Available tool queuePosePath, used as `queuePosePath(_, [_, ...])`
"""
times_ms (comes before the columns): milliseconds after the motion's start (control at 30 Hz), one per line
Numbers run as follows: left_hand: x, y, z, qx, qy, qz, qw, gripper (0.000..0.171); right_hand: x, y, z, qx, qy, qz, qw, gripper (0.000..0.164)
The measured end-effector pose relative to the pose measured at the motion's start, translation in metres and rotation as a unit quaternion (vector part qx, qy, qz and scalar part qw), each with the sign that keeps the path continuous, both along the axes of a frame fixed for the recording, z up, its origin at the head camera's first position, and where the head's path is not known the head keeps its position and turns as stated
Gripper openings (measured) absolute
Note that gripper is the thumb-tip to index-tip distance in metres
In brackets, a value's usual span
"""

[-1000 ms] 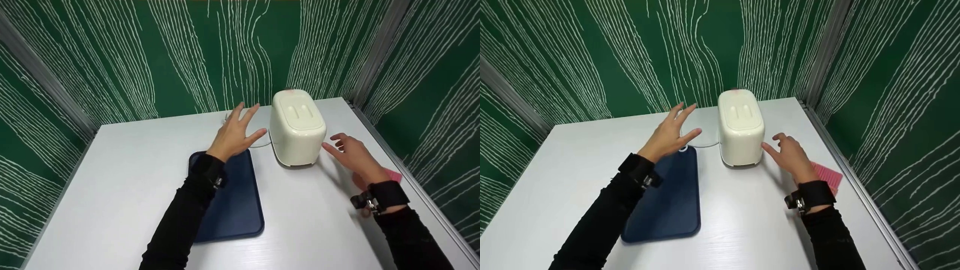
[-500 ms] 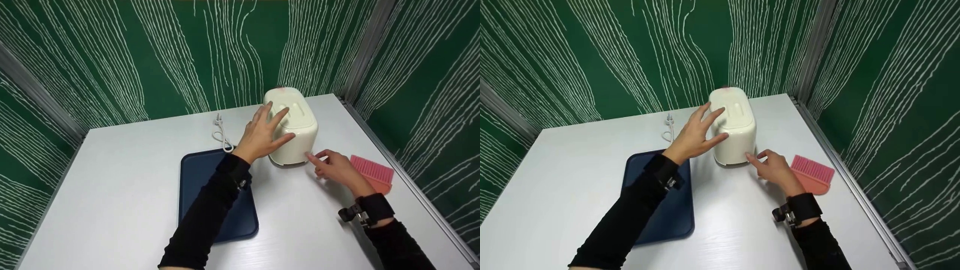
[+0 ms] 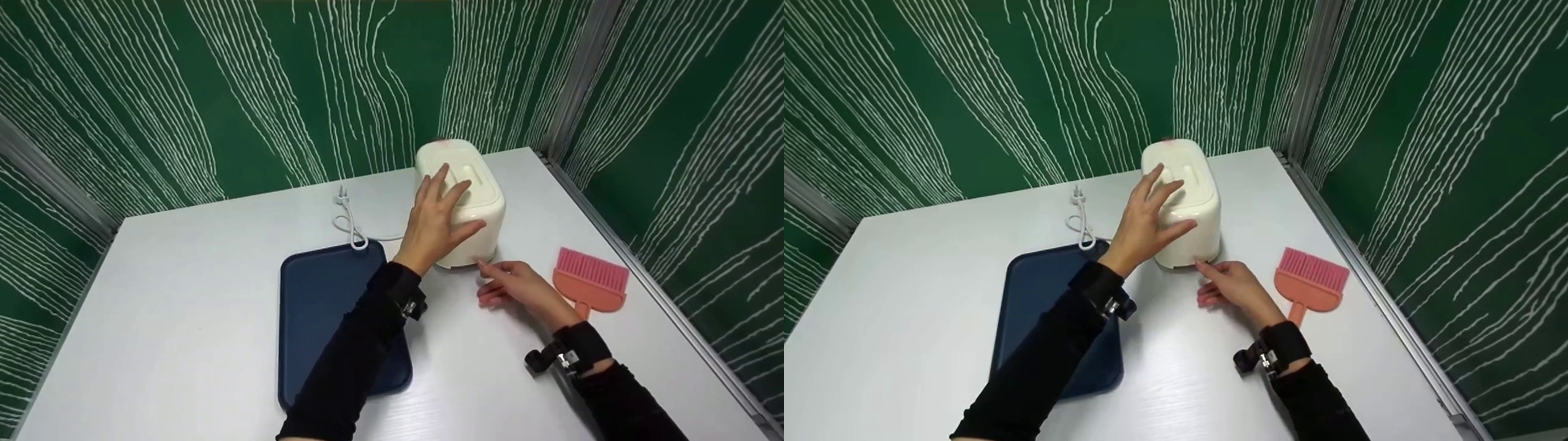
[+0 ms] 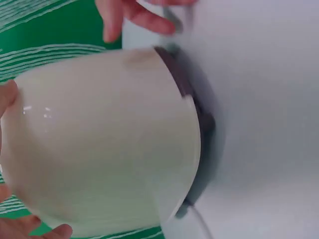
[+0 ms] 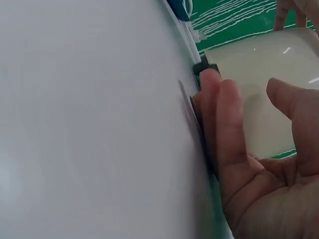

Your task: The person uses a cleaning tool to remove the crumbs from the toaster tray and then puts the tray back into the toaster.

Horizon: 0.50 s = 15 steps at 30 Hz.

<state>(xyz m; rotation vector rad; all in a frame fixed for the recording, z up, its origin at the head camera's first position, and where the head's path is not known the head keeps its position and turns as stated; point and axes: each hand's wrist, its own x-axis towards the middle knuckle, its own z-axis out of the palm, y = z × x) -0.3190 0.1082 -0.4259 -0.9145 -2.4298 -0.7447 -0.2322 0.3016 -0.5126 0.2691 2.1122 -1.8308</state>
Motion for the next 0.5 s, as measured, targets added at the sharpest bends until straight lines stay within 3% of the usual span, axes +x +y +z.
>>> queuePosePath(200, [0.005, 0.002, -0.012, 0.055, 0.005, 0.018, 0.9983, 0.074, -0.004, -0.014, -0.007, -0.132, -0.038, -0.054, 0.989, 0.047])
queuePosePath(500, [0.012, -0.001, -0.026, 0.025, 0.035, 0.020, 0.9989, 0.070, -0.008, -0.029, -0.008, -0.257, -0.056, -0.107, 0.959, 0.027])
